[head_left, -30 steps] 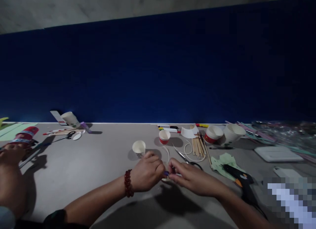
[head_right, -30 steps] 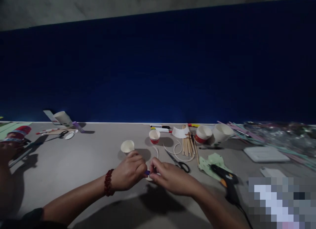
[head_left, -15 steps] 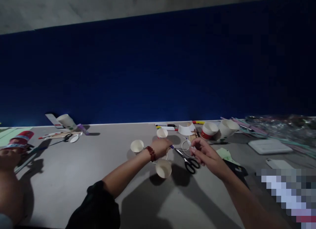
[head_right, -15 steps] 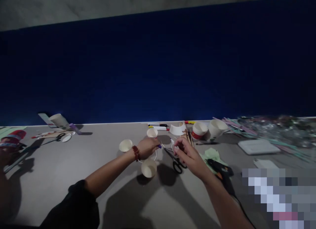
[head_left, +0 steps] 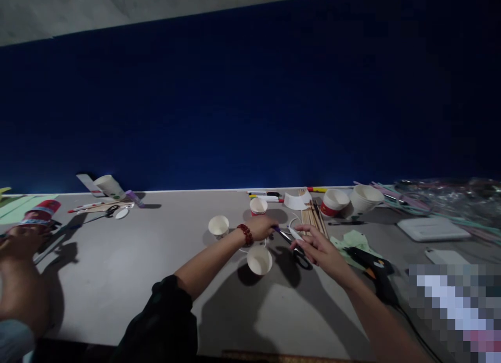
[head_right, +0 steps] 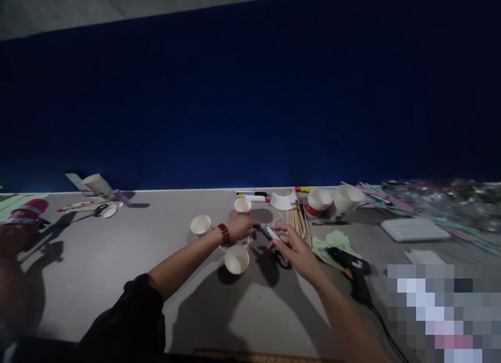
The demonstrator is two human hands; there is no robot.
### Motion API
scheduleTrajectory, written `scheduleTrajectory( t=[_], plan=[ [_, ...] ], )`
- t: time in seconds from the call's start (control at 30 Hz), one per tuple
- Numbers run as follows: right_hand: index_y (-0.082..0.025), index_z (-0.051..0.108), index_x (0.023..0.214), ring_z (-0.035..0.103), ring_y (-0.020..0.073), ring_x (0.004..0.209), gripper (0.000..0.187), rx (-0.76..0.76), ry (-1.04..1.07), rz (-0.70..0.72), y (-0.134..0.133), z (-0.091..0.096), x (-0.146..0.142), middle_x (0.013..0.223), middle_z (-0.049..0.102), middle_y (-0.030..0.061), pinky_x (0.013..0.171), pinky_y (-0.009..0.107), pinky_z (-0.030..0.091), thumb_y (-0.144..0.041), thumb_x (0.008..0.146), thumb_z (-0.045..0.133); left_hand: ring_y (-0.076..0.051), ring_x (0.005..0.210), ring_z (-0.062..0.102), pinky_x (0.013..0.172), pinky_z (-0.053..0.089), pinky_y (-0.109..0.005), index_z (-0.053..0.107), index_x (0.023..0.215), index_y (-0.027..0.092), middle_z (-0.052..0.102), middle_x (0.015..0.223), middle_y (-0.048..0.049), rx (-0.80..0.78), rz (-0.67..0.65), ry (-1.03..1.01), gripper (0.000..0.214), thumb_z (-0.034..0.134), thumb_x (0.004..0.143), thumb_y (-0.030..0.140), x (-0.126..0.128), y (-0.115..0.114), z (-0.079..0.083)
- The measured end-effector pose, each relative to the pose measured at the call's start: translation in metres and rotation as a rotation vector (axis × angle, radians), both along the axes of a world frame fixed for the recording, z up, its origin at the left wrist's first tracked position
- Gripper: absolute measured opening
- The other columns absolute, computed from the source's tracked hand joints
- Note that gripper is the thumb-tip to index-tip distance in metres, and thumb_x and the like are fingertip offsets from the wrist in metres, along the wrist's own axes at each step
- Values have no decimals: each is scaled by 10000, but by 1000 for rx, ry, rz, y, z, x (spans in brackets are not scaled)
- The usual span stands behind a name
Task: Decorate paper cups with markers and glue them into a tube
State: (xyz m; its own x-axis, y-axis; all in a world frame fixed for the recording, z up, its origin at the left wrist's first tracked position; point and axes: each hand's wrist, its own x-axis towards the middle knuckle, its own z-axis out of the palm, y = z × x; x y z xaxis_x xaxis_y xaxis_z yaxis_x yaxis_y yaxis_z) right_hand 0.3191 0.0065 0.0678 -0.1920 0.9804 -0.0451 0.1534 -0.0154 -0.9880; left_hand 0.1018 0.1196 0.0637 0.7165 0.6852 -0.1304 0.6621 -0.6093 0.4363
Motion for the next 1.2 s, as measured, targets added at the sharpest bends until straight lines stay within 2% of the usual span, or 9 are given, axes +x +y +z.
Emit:
scheduleTrajectory(
  t=[0.2,0.37,0.53,0.63,0.87,1.0,1.2],
  plan=[
    [-231,560,1101,494,127,507,500,26,-154,23,5,-15,2,860,796,52,500,262,339,-680,901,653,-174,873,751,847,544,-242,751,1212,151,813,1031,-63,-79,-13,-139,269,571,1014,173,-14,-7,3],
    [-235,571,1092,671,213,697,398,79,-258,54,8,-18,4,842,805,48,629,309,437,-603,944,606,-152,822,745,812,539,-226,756,1189,154,808,1000,-52,-99,-15,-205,259,566,1014,149,-20,-11,2],
    [-243,582,1090,731,254,808,325,98,-334,89,11,-19,4,840,801,34,757,352,492,-541,962,568,-148,786,733,778,537,-222,753,1165,143,805,1006,-64,-86,-24,-221,238,568,1016,149,-21,-12,5],
    [-247,599,1074,752,271,852,288,109,-369,97,10,-14,2,850,805,34,790,364,505,-508,954,572,-162,820,732,817,543,-244,750,1176,162,800,1002,-55,-60,-49,-211,249,560,1016,145,-21,-13,9],
    [-262,627,1013,732,260,802,203,177,-501,94,9,-4,-2,844,798,21,750,346,482,-450,940,599,-232,1094,702,943,520,-299,749,1152,191,767,1165,-89,39,-168,-143,214,592,1011,159,-19,-17,11],
    [-261,611,1016,708,246,758,221,157,-479,130,10,-3,-2,787,778,10,716,334,463,-472,951,598,-224,1049,706,896,513,-282,734,1154,187,765,1136,-90,87,-256,-99,190,583,1039,192,-17,-19,11],
    [-251,580,968,682,215,676,294,97,-252,138,9,4,-10,693,684,-25,697,330,492,-534,926,653,-232,982,706,851,513,-291,725,1112,177,758,1062,-92,162,-333,-65,173,568,1039,172,-18,-26,24]
  ],
)
